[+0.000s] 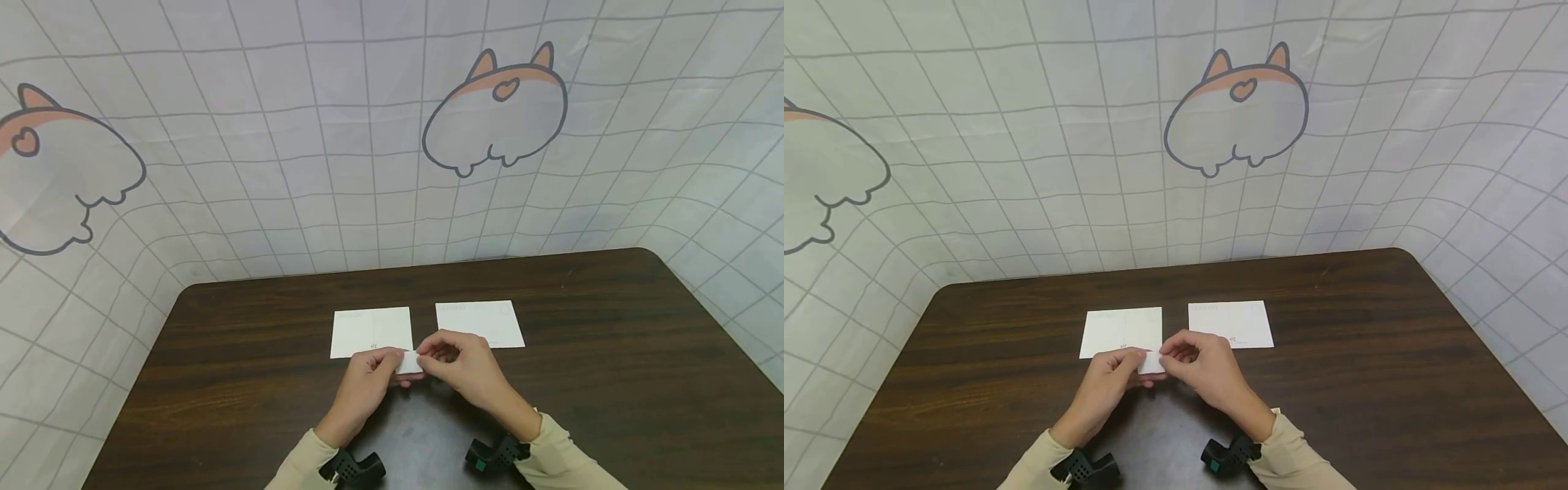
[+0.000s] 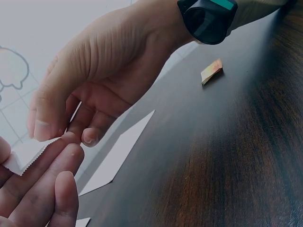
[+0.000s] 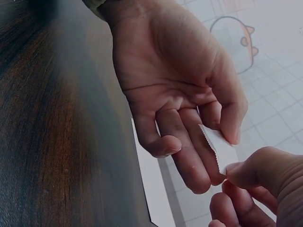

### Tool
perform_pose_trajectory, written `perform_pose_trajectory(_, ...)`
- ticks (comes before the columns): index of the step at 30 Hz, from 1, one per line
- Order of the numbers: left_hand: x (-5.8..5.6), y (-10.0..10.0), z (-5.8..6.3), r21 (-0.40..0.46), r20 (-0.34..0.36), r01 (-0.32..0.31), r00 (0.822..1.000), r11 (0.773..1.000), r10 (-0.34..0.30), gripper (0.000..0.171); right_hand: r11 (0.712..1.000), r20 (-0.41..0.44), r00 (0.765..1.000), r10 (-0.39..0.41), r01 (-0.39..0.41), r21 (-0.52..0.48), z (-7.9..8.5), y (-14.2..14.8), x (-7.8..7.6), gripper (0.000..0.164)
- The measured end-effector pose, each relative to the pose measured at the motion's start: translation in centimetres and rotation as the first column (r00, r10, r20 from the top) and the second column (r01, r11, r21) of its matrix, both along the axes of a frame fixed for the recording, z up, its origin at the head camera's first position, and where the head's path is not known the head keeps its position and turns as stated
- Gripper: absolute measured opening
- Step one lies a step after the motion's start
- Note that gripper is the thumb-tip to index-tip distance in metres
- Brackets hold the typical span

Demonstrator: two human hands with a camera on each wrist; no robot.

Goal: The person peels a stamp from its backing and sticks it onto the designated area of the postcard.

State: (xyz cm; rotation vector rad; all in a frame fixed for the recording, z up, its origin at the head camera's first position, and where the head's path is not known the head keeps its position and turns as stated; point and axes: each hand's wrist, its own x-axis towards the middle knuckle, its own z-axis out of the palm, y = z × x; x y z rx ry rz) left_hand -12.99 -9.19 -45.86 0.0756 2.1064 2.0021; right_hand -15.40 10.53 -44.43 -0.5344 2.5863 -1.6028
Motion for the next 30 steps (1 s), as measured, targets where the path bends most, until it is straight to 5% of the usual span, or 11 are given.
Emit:
perform_pose_trajectory(16, -0.2, 0.4, 0.1, 0.019, 0.012, 0.017, 1.0, 1.0, -0.017, 0.033, 1.0, -0.142, 0.99, 0.009, -0.005, 0.027, 0.1, 0.5, 0.3, 0.019)
perform_pose_trajectory(30, -0.9, 0.5, 0.0, 0.046, 0.017, -0.003, 1.0, 0.999, 0.002, 0.035, 0.999, -0.166, 0.986, 0.034, -0.032, 0.017, 0.4, 0.7, 0.4, 0.02)
